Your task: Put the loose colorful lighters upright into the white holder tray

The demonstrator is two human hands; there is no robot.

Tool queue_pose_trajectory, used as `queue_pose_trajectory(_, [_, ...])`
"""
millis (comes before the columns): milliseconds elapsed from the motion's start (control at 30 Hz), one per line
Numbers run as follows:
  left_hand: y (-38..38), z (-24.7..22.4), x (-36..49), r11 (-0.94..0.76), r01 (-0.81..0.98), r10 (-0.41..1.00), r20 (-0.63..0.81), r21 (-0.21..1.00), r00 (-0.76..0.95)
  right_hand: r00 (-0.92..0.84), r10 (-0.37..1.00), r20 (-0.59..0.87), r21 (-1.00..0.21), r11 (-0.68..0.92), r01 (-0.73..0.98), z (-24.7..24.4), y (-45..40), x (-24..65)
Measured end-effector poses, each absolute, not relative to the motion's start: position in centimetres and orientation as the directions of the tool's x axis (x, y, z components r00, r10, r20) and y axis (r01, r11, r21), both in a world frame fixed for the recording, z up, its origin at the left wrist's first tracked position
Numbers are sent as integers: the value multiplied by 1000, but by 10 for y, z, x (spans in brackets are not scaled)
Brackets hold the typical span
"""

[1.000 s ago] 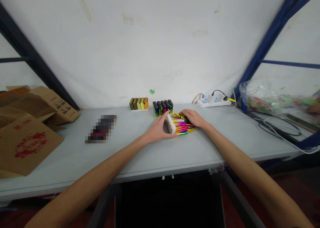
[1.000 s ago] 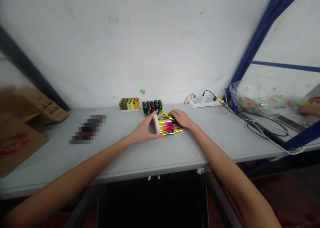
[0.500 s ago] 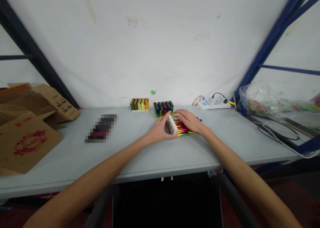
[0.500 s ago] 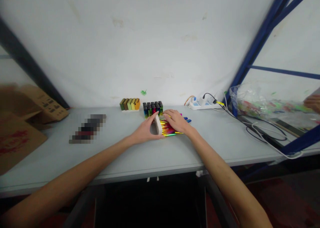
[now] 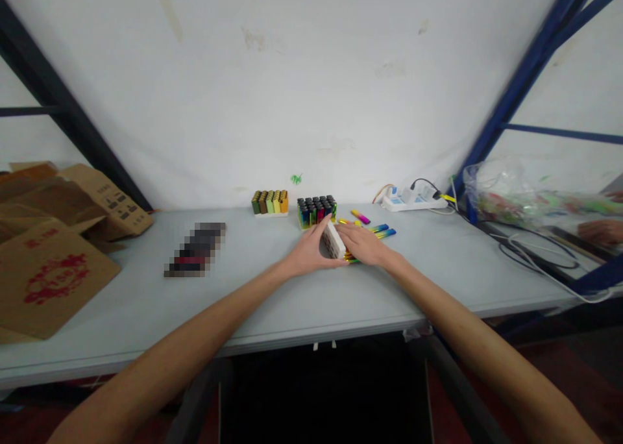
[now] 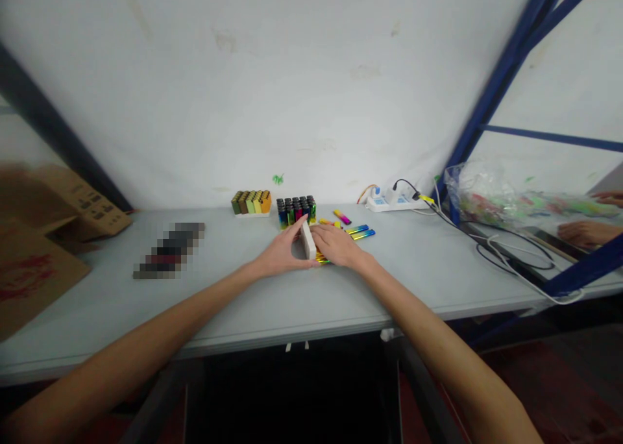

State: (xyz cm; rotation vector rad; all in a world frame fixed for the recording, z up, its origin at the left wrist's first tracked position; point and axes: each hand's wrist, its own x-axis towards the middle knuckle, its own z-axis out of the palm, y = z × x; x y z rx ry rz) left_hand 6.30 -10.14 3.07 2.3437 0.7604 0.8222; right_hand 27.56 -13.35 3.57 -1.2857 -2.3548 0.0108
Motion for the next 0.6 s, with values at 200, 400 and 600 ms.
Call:
queue_pose_trajectory(200, [-99,30,61,-719,327,634,385,614,670,-578,716,391,-178,675,716,37,-131,292])
queue_pose_trajectory(400, [-98,28,56,-717,314,631,387,622,673,-509,787,349,-302,609,733,38,-127,311])
queue_pose_trajectory(600, [-99,28,48,-718,307,624,382,624,682,-440,834,333,-404,547,733,46,-127,317])
